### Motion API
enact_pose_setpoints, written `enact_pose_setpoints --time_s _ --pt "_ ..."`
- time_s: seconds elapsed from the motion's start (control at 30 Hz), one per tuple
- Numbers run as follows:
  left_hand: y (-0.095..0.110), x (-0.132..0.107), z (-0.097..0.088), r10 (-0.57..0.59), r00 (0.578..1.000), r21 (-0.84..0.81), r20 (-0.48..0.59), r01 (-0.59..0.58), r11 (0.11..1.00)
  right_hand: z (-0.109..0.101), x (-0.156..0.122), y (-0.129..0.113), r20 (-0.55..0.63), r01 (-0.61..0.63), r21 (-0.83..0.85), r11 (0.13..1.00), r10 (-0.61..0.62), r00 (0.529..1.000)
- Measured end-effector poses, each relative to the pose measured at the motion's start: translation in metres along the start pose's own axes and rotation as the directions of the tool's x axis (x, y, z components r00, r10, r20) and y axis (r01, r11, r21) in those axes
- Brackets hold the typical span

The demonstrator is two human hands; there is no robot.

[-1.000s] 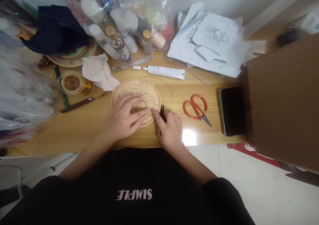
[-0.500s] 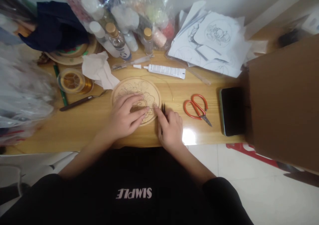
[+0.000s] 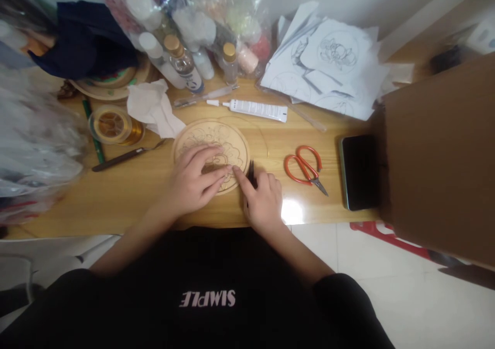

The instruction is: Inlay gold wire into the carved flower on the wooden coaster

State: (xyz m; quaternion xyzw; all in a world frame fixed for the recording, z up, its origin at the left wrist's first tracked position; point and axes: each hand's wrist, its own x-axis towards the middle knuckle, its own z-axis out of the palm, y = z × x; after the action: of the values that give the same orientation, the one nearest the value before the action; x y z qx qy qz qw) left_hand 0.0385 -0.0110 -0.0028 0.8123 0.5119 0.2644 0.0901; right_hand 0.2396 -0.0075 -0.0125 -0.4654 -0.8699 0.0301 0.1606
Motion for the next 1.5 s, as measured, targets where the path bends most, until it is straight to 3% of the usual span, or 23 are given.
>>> enact_pose_setpoints --time_s 1.5 --pt "-0.0001 -0.0006 0.0017 -0.002 1.000 0.044 -0.006 0.002 0.999 -0.0011 0.0029 -0.0001 -0.009 -0.005 0.047 0.999 0.006 1.000"
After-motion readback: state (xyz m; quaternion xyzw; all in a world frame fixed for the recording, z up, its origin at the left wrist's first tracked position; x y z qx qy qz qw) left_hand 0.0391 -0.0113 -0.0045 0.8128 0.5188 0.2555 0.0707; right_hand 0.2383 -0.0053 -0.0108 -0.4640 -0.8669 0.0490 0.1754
